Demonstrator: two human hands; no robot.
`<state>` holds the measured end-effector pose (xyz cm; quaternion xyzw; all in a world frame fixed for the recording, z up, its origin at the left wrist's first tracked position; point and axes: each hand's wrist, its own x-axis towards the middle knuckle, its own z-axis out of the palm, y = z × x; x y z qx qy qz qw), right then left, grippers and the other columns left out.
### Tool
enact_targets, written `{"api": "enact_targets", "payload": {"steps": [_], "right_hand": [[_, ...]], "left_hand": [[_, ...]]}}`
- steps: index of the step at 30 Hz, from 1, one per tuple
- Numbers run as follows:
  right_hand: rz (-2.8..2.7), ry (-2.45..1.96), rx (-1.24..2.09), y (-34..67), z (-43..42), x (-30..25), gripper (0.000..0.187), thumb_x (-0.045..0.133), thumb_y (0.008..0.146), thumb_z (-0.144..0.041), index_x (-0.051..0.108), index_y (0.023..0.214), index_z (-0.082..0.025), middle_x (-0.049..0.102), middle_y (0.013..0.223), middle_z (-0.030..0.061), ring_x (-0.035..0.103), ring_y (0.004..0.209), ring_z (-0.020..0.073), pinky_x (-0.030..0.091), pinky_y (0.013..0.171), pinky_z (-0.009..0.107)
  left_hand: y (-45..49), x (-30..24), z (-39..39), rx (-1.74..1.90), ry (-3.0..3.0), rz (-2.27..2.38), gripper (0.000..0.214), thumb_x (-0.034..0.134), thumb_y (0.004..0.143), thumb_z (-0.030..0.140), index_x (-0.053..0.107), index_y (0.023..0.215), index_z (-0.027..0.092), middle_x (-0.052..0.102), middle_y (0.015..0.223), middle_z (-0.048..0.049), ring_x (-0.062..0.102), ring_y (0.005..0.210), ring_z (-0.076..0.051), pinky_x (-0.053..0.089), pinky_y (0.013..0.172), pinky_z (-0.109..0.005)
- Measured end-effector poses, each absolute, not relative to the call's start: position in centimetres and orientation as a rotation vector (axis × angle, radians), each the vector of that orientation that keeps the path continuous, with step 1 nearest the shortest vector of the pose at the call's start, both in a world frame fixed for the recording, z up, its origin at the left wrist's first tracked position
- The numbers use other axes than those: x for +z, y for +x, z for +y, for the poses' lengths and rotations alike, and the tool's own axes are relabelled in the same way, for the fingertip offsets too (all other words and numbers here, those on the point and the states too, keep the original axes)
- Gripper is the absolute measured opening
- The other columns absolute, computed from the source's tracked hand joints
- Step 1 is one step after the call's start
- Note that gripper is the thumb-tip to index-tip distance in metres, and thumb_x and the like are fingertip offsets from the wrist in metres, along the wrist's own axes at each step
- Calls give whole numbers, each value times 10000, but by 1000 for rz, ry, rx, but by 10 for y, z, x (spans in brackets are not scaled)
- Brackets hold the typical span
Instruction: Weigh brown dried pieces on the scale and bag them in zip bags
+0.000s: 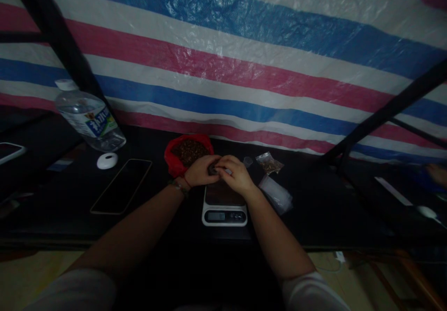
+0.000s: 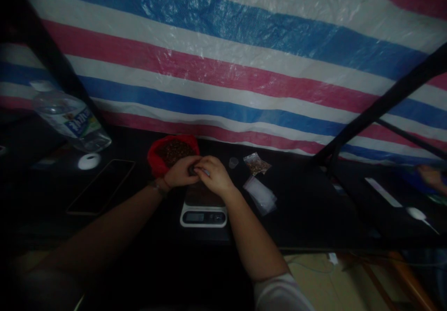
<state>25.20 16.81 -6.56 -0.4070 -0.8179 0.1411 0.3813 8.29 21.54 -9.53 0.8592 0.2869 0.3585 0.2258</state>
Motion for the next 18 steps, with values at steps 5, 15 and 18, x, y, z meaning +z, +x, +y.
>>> {"api": "enact_targets", "payload": {"steps": [5,15,18], "right_hand": [[-2108,-1119,270,251,171,-70,36,660,782,-213,676,812,-203,585,1038,58,531,1040,198,408,939,370],[-1941,-1095,126,266,166,-46,158,426,905,-202,584,902,-201,528,1161,94,474,1142,205,374,1004,375],[-1976,-1060,148,271,168,-38,147,443,894,-194,589,895,-202,544,1148,95,486,1127,211,387,997,383]], "left_hand": [[82,-99,217,1046,2351,799,499,664,662,281,549,1132,158,634,1056,-87,603,958,-238,472,875,-361],[74,-106,219,1107,2074,612,798,571,789,547,299,1420,143,554,1263,-151,552,1129,-287,433,968,-415],[78,-107,218,1041,1918,570,630,599,790,513,490,1286,141,595,1227,-136,574,1111,-273,448,965,-406]]}}
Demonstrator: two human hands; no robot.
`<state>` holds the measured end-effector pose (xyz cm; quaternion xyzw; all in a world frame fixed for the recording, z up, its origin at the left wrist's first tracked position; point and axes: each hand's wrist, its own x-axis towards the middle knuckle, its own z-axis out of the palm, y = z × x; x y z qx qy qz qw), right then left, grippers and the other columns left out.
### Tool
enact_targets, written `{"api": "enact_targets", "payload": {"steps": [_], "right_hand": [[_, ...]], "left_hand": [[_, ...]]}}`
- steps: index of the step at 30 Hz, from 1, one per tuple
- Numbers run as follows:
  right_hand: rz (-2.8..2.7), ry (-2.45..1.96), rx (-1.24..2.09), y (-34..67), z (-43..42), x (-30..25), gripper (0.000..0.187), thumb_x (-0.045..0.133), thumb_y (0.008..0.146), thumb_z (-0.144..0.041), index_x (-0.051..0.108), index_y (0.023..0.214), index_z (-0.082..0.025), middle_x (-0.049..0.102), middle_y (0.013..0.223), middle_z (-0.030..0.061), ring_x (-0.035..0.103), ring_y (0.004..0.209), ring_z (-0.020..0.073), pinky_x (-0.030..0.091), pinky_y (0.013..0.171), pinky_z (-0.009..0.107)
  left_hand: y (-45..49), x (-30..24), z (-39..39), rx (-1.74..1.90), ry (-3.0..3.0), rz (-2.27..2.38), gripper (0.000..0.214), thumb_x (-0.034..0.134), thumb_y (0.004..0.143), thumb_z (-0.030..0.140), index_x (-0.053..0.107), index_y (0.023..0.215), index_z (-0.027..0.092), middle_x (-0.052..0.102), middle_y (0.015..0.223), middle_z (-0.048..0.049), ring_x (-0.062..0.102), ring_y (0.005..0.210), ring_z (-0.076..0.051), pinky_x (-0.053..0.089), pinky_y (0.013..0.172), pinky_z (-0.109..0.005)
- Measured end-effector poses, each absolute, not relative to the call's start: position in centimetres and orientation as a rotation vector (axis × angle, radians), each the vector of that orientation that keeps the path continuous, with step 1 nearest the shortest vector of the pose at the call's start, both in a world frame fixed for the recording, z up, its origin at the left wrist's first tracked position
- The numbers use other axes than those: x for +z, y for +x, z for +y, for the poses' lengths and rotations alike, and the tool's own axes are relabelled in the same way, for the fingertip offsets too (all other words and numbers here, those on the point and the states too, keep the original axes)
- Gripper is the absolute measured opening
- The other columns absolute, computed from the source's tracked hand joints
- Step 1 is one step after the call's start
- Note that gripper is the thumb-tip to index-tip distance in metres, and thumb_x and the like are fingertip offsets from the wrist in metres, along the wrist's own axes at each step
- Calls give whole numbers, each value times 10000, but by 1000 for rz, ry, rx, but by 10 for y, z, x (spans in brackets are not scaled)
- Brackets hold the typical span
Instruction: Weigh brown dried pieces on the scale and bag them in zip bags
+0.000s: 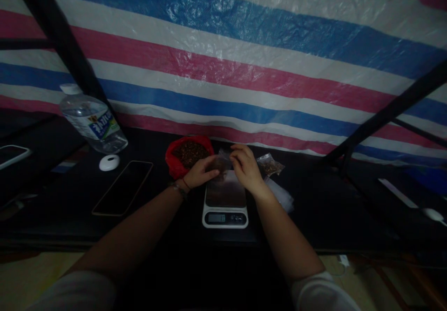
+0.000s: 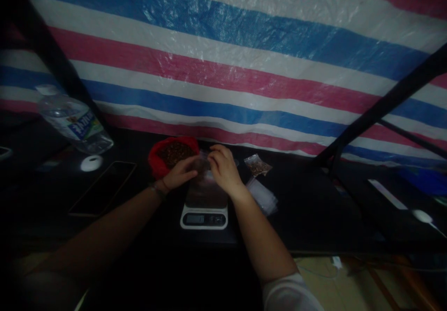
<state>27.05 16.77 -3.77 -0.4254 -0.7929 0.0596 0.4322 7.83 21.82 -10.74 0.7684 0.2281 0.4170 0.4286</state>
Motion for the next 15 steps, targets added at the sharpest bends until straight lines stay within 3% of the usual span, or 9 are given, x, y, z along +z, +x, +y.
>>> {"api": "enact_targets", "payload": {"steps": [5,8,11,15], "right_hand": [[-1788,-1029,296,275,175,-46,134,527,856,-264,598,963,-225,563,1141,79,546,1026,207,461,896,383],[-1553,-1026,585,276,180,-62,379,642,774,-360,557,1125,-242,601,1092,57,593,818,158,502,723,305],[-1432,-1046,825,278,181,-76,280,671,744,-400,643,948,-210,651,836,15,585,694,140,474,651,265],[-1318,-1064,866,281,179,-82,235,663,752,-418,647,687,-192,572,602,-25,510,558,116,405,549,238]], "left_hand": [[92,-111,213,962,1686,546,418,679,763,382,617,1088,126,676,1063,-108,641,960,-228,498,889,-385],[97,-114,211,1002,1612,582,426,712,736,347,614,1083,120,677,1066,-112,646,951,-225,504,879,-384],[99,-113,209,1016,1619,642,437,733,712,332,618,1080,125,677,1069,-111,645,953,-228,501,885,-386],[99,-108,204,943,1606,588,368,697,742,346,640,1033,128,693,1005,-97,656,901,-215,516,843,-371]]}}
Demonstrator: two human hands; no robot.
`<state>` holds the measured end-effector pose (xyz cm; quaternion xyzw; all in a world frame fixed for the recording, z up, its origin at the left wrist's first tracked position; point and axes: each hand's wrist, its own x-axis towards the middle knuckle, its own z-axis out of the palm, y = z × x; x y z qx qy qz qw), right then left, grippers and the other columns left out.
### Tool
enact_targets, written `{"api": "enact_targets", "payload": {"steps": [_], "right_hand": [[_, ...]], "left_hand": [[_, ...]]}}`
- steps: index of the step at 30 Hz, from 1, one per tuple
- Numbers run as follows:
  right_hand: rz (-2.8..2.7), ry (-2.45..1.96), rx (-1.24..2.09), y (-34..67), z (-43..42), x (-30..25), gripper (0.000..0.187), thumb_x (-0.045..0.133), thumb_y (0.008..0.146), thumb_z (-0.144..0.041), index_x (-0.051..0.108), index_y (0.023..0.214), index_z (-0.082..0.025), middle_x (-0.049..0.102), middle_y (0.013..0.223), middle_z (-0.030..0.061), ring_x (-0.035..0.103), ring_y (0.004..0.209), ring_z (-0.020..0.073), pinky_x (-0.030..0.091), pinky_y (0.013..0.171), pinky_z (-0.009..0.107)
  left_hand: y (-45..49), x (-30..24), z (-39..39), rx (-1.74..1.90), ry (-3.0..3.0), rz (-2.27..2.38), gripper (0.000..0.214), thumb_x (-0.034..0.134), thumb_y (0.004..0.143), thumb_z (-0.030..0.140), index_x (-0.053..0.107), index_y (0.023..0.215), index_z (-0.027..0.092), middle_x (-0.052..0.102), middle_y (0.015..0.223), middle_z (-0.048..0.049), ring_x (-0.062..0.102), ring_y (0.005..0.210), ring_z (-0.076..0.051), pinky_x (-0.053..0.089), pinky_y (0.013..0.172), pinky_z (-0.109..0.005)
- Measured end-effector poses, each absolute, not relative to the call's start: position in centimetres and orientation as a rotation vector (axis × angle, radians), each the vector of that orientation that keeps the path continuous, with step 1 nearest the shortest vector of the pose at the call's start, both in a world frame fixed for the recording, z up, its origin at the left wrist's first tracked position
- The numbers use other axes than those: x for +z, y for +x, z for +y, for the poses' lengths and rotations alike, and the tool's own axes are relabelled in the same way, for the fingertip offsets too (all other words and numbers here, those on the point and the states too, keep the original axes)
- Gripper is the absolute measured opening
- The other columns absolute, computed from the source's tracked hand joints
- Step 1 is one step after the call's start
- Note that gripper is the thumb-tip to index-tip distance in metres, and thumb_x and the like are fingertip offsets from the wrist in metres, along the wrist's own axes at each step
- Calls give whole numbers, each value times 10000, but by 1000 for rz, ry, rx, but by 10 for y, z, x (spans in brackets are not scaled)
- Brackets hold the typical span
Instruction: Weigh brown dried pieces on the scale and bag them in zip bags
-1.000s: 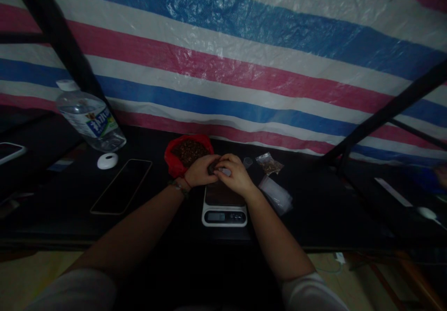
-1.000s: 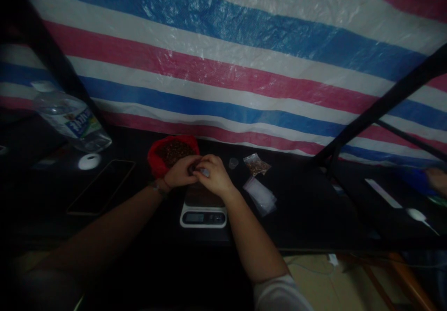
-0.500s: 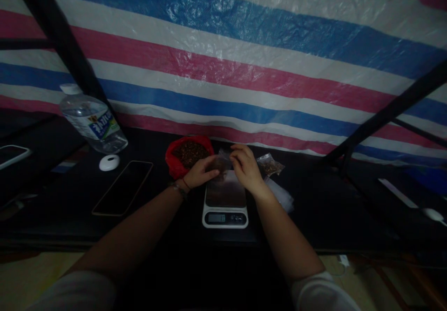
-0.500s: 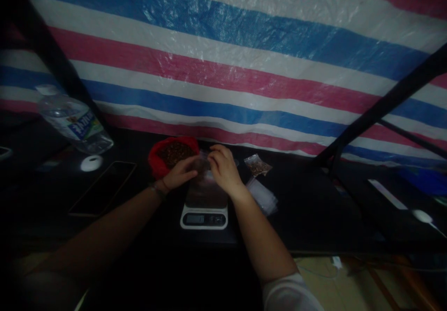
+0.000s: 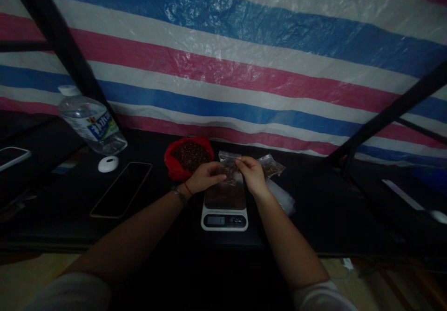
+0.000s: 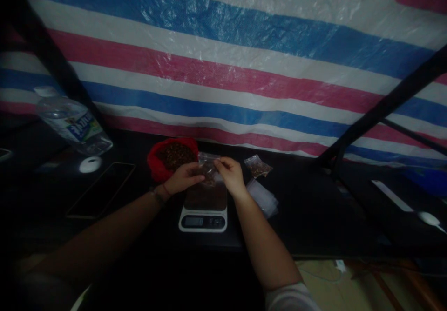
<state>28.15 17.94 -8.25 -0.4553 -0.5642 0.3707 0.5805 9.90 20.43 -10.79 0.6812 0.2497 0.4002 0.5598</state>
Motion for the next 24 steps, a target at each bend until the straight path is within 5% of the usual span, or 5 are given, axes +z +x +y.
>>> {"api": "enact_targets", "payload": {"steps": [7,15,20,24], "right_hand": [[-1221,-989,921,280,179,-89,217,715,704,-385,691,830,-210,676,788,8,599,698,146,464,663,264],[-1024,-962,930,274,184,-98,208,743,654,-383,660,723,-205,601,646,-39,515,564,98,404,562,234],[-975,-923,1012,273,183,-97,190,749,649,-346,651,723,-201,603,644,-37,510,564,98,389,556,226],[-994,-908,1079,269,181,-99,182,749,664,-340,670,749,-200,622,669,-28,527,584,100,393,573,226]], "left_hand": [[100,-103,202,914,1823,784,278,719,699,353,667,851,126,676,778,-40,615,704,-158,485,642,-259],[95,-101,207,1021,2117,818,382,499,874,399,667,643,146,626,644,-30,562,632,-131,421,604,-235],[97,-98,205,1243,1786,860,265,617,778,401,700,857,162,702,857,-61,628,794,-180,482,730,-279],[102,-96,202,1292,1461,887,276,676,704,416,678,789,154,671,712,-28,602,662,-152,479,644,-260]]}}
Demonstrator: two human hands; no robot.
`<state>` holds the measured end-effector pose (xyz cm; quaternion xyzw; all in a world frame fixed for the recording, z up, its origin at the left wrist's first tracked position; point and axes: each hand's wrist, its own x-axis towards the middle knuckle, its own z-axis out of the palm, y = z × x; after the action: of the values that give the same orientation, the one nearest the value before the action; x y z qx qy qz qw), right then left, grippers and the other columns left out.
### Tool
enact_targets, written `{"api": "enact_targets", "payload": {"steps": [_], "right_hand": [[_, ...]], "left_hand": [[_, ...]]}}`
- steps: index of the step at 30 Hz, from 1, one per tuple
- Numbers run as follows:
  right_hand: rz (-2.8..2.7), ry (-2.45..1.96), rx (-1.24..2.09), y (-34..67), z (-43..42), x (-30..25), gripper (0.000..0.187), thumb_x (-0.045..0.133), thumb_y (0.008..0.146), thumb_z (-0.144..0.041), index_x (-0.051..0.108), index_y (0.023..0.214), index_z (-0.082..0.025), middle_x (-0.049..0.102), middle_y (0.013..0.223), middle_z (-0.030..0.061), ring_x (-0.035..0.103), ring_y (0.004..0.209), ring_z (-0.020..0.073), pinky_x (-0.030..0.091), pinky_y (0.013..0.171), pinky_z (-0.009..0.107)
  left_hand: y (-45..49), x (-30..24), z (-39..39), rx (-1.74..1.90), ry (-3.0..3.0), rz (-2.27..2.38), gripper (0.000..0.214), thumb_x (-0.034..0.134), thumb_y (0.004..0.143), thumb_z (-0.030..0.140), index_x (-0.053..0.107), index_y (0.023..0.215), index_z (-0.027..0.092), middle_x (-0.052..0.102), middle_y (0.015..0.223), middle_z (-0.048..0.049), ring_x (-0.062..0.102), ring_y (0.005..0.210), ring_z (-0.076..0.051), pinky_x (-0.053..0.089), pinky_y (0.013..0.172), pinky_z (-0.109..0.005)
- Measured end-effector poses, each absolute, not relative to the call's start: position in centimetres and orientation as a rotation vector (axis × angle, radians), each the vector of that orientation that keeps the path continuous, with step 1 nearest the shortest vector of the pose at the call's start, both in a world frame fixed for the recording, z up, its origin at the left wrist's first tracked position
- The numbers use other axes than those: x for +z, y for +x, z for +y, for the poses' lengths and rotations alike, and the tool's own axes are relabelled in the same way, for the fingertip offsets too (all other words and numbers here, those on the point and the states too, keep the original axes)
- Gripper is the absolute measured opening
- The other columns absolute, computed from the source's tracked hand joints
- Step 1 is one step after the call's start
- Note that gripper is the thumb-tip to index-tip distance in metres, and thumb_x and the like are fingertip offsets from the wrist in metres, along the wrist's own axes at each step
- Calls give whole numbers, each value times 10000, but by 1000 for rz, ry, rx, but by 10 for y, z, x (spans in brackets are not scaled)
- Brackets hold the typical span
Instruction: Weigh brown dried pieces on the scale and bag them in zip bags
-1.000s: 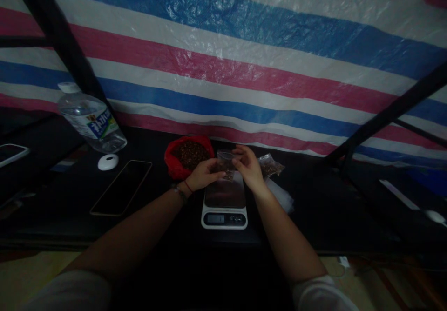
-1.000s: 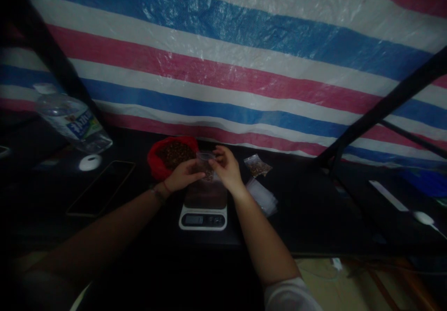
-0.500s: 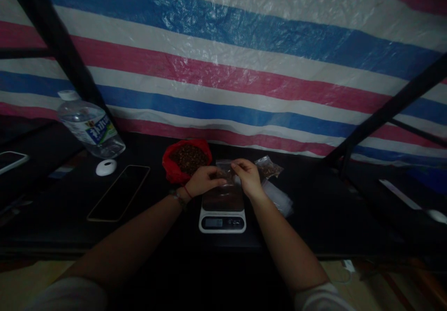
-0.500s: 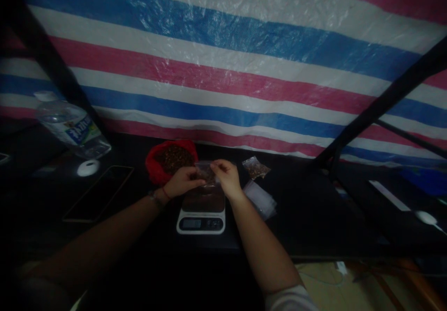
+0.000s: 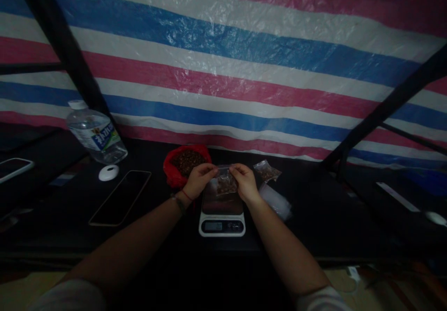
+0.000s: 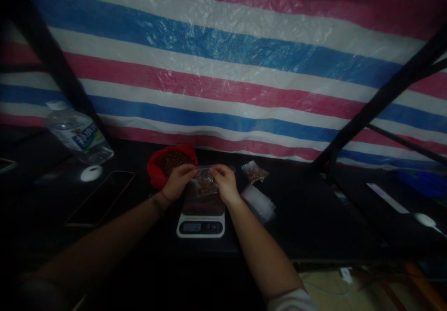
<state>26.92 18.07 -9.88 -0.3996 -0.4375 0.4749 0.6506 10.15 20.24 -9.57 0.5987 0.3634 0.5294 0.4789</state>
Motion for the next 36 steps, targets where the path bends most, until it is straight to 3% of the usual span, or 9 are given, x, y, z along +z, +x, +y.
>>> {"api": "enact_targets", "payload": {"steps": [7,15,21,30,36], "right_hand": [[-965,-912,1063,261,175,-93,192,746,656,-339,633,709,-192,567,600,-44,472,527,86,355,513,209],[-954,-964,1038,260,175,-95,254,735,655,-403,628,732,-185,570,621,-38,478,528,93,377,530,225],[-927,-1034,1030,259,174,-97,302,706,666,-460,592,705,-183,526,570,-42,431,475,84,333,460,211],[-968,-1061,908,256,171,-93,246,708,682,-414,624,690,-183,559,587,-40,466,522,97,363,505,218],[-904,-1025,1082,253,169,-93,248,741,637,-407,646,693,-185,611,610,-20,512,529,123,407,534,252]], "left_hand": [[103,-95,202,1304,1396,884,269,708,665,411,644,660,149,620,635,-2,549,614,-123,440,605,-233],[104,-94,202,1274,1360,890,273,690,690,416,655,715,146,623,657,6,548,626,-116,441,622,-230],[104,-96,204,1294,1321,907,247,704,667,384,637,682,147,618,657,8,545,628,-116,434,616,-229],[105,-98,202,1252,1318,886,211,678,687,360,640,711,154,607,655,20,537,617,-109,422,601,-221],[106,-97,201,1259,1385,891,227,674,706,372,649,723,147,629,687,0,556,646,-122,434,613,-229]]}}
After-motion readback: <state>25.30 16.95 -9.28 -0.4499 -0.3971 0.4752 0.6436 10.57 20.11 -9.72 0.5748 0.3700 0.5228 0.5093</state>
